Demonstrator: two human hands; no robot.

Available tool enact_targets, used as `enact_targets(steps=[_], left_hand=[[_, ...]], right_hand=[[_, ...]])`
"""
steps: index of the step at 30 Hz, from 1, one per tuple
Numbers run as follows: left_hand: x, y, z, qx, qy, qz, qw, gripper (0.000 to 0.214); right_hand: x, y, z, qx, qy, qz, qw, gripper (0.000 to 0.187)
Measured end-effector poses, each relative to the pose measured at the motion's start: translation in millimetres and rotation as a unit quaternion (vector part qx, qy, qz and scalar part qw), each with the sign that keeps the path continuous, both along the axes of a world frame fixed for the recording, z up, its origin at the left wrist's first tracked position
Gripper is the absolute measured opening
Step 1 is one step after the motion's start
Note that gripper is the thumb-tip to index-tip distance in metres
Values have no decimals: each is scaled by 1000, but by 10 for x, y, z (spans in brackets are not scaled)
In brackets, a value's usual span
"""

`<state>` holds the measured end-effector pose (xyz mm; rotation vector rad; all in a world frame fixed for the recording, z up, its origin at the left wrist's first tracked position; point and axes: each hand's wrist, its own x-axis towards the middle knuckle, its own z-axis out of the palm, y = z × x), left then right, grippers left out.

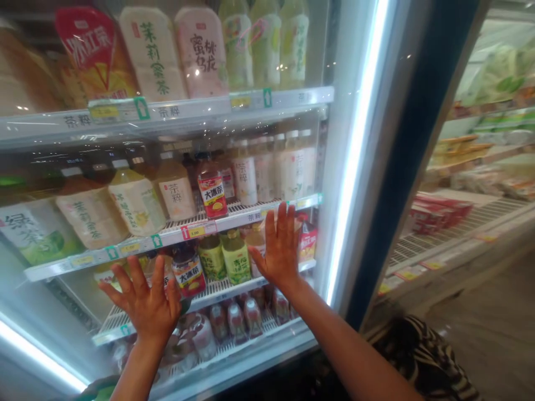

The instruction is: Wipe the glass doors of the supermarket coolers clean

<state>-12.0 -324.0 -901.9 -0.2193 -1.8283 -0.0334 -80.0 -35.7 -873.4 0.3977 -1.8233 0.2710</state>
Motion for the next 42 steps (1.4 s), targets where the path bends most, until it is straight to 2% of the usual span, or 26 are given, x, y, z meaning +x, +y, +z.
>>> enact_targets(steps=[2, 4, 6, 8, 10, 12, 14, 15, 19, 20, 22, 24, 26, 27, 32, 36, 38, 40, 42], left_hand=[[-5, 12, 13, 3, 15, -4, 1000, 78], [-13, 18, 23, 7, 31, -3, 999, 76], [-22, 16, 26, 4, 42, 4, 999, 76], [-25, 10, 21, -1, 48, 14, 999, 78], [-21, 4, 10, 1, 45, 24, 999, 80], [-9, 1, -4, 9, 34, 30, 999, 81], [4, -2, -19, 16, 25, 33, 999, 80], [10, -4, -27, 16, 22, 34, 999, 79], [20, -22, -56, 18, 16, 32, 999, 75], [20, -28, -61, 19, 16, 30, 999, 75], [19, -42, -69, 26, 12, 28, 999, 77], [20, -58, -71, 28, 5, 28, 999, 81], [22, -74, -71, 23, -1, 28, 999, 83], [25, -82, -70, 18, -1, 27, 999, 83], [31, -101, -75, 12, 17, 19, 1000, 80], [22, -99, -83, 18, 19, 15, 1000, 78], [17, -98, -85, 21, 14, 13, 1000, 79], [15, -97, -88, 24, 18, 11, 1000, 78], [16, -98, -93, 25, 28, 7, 999, 76]], right_hand=[[9, -39, -61, 29, 8, 9, 1000, 85], [-7, -66, -12, 38, 16, 9, 999, 85], [-23, -115, 99, 19, 16, 4, 1000, 86], [-2, -234, 135, -3, 8, -1, 1000, 87], [73, -435, 16, -5, 1, -3, 1000, 86], [174, -682, -178, 20, -2, -3, 1000, 84], [254, -918, -287, 46, -4, -2, 999, 85], [277, -1022, -277, 50, -4, 0, 999, 87], [301, -1342, -46, 13, -7, 12, 1000, 91], [317, -1407, -43, 8, -10, 12, 1000, 92], [376, -1522, -173, 15, -17, 8, 1000, 90], [441, -1606, -393, 34, -22, 6, 999, 85], [467, -1652, -528, 41, -28, 8, 999, 82], [460, -1663, -527, 35, -29, 9, 999, 80], [365, -1660, -260, -7, -5, 2, 1000, 77], [414, -1602, -479, 37, -9, -6, 999, 81], [412, -1551, -522, 54, -5, -2, 999, 81], [365, -1510, -375, 50, 10, 2, 999, 81], [305, -1491, -139, 34, 30, 5, 999, 81]])
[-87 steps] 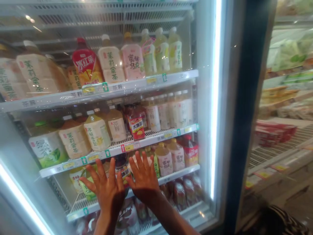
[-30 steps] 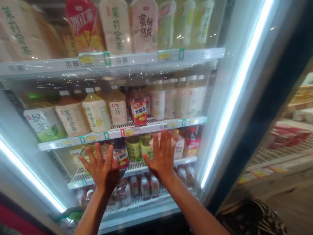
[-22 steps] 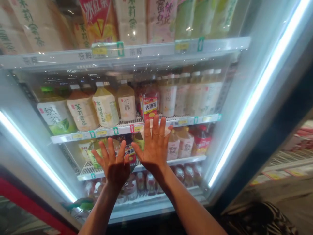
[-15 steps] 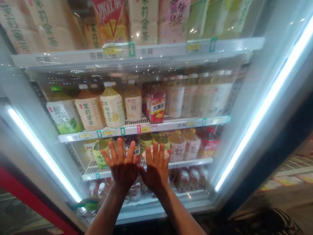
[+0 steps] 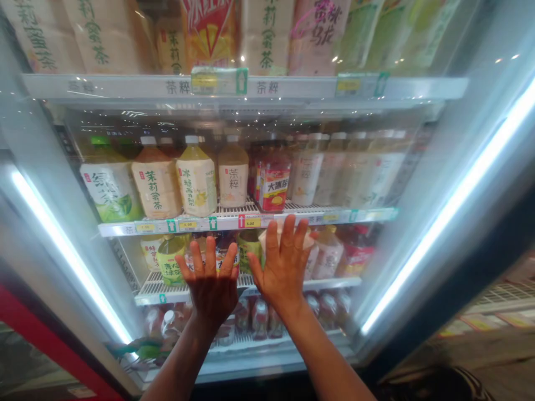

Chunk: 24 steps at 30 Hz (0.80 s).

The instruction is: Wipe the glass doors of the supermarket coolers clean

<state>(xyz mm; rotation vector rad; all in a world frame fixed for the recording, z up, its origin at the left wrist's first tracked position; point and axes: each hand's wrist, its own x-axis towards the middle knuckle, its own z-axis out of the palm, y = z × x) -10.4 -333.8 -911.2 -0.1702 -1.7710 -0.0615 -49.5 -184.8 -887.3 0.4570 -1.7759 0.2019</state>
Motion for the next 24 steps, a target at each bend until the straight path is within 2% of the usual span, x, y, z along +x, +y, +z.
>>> enact_targets(steps=[2, 3, 7, 9, 14, 20, 22, 24], left_hand=[[2, -3, -6, 0, 5, -2, 1000, 75], [3, -5, -9, 0, 6, -2, 1000, 75], [5, -8, -6, -3, -3, 4, 1000, 76], [7, -2, -1, -4, -9, 6, 1000, 77], [10, 21, 6, 5, 1, 5, 1000, 77], [11, 20, 23, 4, -3, 10, 1000, 79], [11, 11, 19, -2, -3, 9, 1000, 80], [9, 4, 10, -9, 4, 7, 1000, 79]], right_hand=[[-24, 1, 131, -10, 5, 1, 1000, 82], [-13, 0, 117, -9, -1, 0, 1000, 82], [83, 3, -266, 16, -27, -6, 999, 82], [83, 24, -341, 18, -31, -2, 999, 84], [-1, 78, -61, -26, -30, 6, 999, 88], [26, 125, -249, 25, -33, 5, 999, 81], [-22, 158, -105, 27, -19, 7, 999, 81], [-76, 190, 120, 19, -4, 6, 1000, 81]])
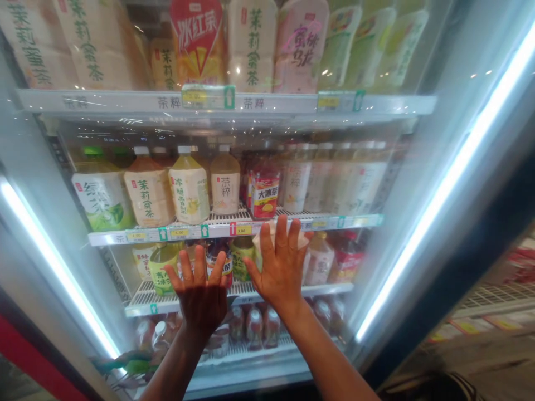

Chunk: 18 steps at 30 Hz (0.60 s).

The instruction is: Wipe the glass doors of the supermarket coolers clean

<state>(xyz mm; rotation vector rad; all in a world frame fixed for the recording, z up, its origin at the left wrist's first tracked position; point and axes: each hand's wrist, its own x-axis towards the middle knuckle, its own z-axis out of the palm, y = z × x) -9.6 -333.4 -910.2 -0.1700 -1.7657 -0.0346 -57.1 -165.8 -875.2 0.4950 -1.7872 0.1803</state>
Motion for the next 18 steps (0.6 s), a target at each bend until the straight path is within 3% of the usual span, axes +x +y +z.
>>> enact_targets(steps=[3, 8, 14, 18], left_hand=[[-5, 0, -12, -2, 9, -5, 1000, 75], [-18, -2, -32, 13, 10, -7, 1000, 74], [-26, -10, -69, 14, -3, -2, 1000, 77], [-10, 3, -40, 37, -14, -6, 999, 75]], right_hand=[[7, 21, 106, -5, 6, -5, 1000, 83], [100, 21, -267, 43, 3, -1, 999, 82], [5, 42, 34, 0, 11, 5, 1000, 87], [93, -34, -223, 40, 4, 4, 999, 87]])
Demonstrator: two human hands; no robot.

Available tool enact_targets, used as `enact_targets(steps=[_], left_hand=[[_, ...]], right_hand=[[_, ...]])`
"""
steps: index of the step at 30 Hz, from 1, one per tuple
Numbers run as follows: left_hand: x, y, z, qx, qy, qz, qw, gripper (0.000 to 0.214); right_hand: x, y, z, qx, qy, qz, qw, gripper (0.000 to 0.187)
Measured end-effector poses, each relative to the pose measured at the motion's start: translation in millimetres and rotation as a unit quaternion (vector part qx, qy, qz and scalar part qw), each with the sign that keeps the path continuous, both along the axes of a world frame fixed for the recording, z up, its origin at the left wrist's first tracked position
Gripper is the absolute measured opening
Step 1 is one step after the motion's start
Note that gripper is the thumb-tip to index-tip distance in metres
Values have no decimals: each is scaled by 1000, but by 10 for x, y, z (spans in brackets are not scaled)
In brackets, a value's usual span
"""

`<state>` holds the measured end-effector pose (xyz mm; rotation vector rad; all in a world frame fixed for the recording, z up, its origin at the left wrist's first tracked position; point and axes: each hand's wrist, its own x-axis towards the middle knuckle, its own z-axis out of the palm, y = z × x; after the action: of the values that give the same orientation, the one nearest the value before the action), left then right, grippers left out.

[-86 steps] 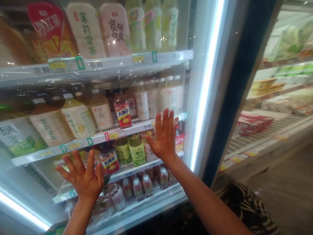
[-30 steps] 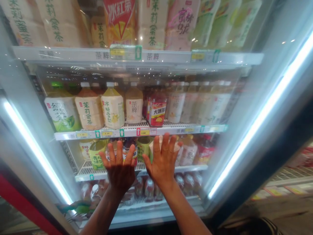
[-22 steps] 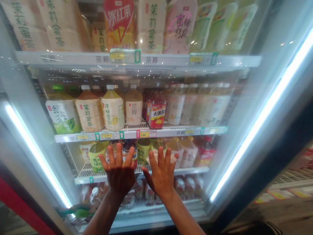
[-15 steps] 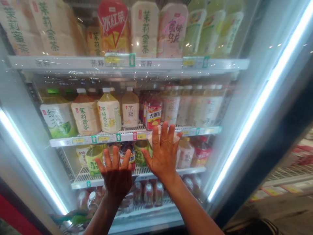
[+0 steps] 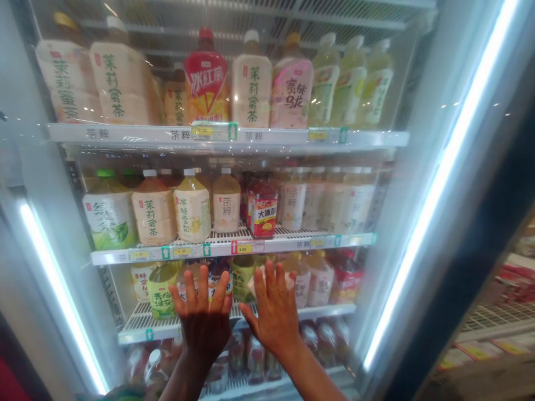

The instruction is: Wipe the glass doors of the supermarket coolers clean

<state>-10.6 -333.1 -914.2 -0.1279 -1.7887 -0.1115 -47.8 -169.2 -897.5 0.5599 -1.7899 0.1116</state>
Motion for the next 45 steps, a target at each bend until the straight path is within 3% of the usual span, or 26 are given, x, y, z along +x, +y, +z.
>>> enact_targets(steps=[3, 8, 11, 14, 17, 19, 21, 23, 25, 27, 30, 32, 35, 37, 39, 42, 45], left_hand=[[5, -6, 49, -12, 13, 2, 1000, 76], [18, 28, 51, -7, 23, 1, 1000, 78], [103, 2, -10, -2, 23, 7, 1000, 77], [274, -233, 46, -11, 13, -2, 1000, 81], [436, -693, 415, -73, 39, -9, 997, 81], [466, -1024, 832, -107, 59, -10, 992, 79], [421, -1284, 1278, -94, 67, -10, 993, 79], [329, -1444, 1634, -73, 76, -14, 994, 78], [231, -1518, 1831, -75, 85, -18, 993, 77], [156, -1542, 1881, -90, 92, -19, 992, 77], [115, -1542, 1835, -85, 101, -15, 991, 76], [121, -1542, 1809, -80, 107, -11, 991, 76], [135, -1550, 1812, -86, 115, -13, 990, 76], [139, -1559, 1825, -89, 116, -15, 989, 76], [141, -1571, 1833, -91, 113, -16, 989, 76], [153, -1592, 1835, -95, 114, -17, 989, 78], [175, -1603, 1838, -108, 114, -11, 988, 79]], right_hand=[[21, -61, 25, 24, 17, 4, 1000, 84], [-37, -149, 604, -37, 20, 6, 999, 85], [23, -196, 519, -2, 15, 20, 1000, 88], [81, -240, 420, 53, 18, 35, 998, 89], [68, -392, 760, 50, 9, 36, 998, 93], [59, -571, 1104, 40, 9, 32, 999, 97], [85, -766, 1360, 49, 24, 41, 998, 97], [126, -926, 1487, 88, 46, 61, 993, 94], [142, -1019, 1570, 132, 58, 75, 987, 89], [127, -1042, 1692, 140, 53, 69, 986, 85], [101, -1014, 1884, 101, 31, 40, 994, 80], [113, -1007, 1902, 115, 37, 36, 992, 80], [134, -1029, 1852, 262, 77, 74, 959, 86], [114, -1049, 1953, 342, 99, 105, 928, 90], [73, -1077, 2204, 326, 112, 118, 931, 92], [29, -1141, 2589, 228, 125, 112, 959, 98], [48, -1156, 2659, 244, 127, 120, 954, 101]])
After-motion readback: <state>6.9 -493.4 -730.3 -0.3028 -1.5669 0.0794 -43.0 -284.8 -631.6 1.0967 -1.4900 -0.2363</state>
